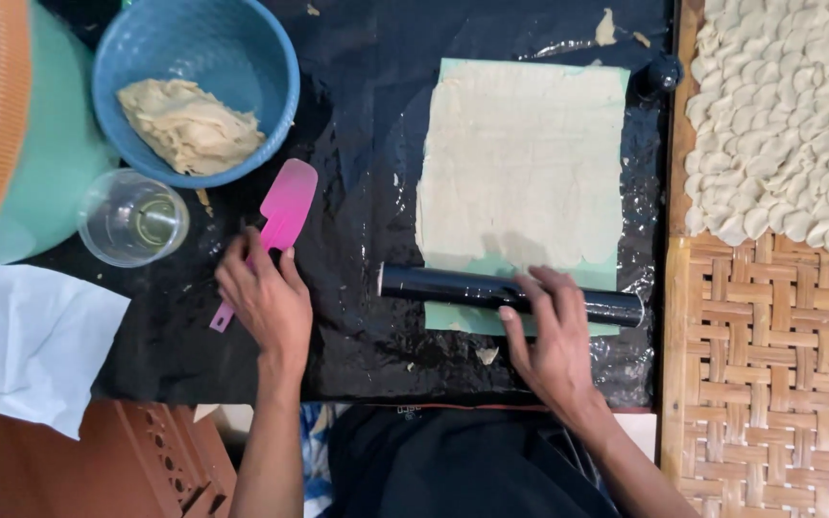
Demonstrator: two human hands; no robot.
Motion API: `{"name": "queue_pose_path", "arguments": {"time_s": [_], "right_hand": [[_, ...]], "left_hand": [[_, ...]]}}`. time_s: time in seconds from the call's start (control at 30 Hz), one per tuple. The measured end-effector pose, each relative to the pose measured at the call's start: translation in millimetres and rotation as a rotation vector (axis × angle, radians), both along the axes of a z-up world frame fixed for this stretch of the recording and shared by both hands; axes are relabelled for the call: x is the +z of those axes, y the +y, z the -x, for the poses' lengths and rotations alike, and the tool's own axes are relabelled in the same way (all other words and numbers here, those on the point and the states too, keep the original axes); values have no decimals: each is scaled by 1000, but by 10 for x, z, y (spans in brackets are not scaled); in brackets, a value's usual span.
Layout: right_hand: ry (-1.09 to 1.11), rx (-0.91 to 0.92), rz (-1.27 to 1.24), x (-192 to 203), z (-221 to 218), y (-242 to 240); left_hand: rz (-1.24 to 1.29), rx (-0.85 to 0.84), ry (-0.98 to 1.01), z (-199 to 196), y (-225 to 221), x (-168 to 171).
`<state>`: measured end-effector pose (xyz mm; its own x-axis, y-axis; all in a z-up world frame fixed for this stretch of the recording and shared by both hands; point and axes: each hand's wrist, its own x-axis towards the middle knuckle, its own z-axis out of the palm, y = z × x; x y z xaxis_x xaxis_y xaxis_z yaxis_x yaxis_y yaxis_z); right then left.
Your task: Rolling and spreading dough onto a green mat using a rolling pin and spatula to create thin crackers.
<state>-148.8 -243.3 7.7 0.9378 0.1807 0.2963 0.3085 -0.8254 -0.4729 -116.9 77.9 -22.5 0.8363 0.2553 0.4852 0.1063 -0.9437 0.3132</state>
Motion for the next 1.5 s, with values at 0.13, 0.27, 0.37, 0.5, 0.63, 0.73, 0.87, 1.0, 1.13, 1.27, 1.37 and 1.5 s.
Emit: {"name": "queue_pose_path", "arguments": {"time_s": [0.13,0.27,0.37,0.5,0.63,0.73,0.87,1.0,1.13,1.27,1.37,1.5], "right_hand": [[10,59,70,-41,-50,87],[3,30,88,-177,18,-6],[-27,8,60,-244,71,-141],[-55,-25,38,-321,49,-292],[-72,-70,50,-354,50,-346],[-79,-71,58,-360,52,-331],[-94,-69,58,-383,50,-339],[-124,-62,60,-424,58,-355],[-142,-61,63,-435,55,-357],[-145,-65,60,-438,62,-341],[-148,-72,66,-435,65,-340],[-147,-74,72,-439,56,-347]], "left_hand": [[124,-5,178,43,10,-178],[255,-47,246,104,-148,-17],[429,-109,499,226,-385,164],[576,-215,497,366,-636,224],[565,-303,562,378,-692,267],[495,-337,641,314,-687,302],[517,-334,741,268,-729,354],[450,-291,744,287,-775,321],[378,-229,672,327,-781,304],[354,-214,698,301,-761,371],[467,-264,628,238,-790,409],[434,-278,706,117,-797,362]]}}
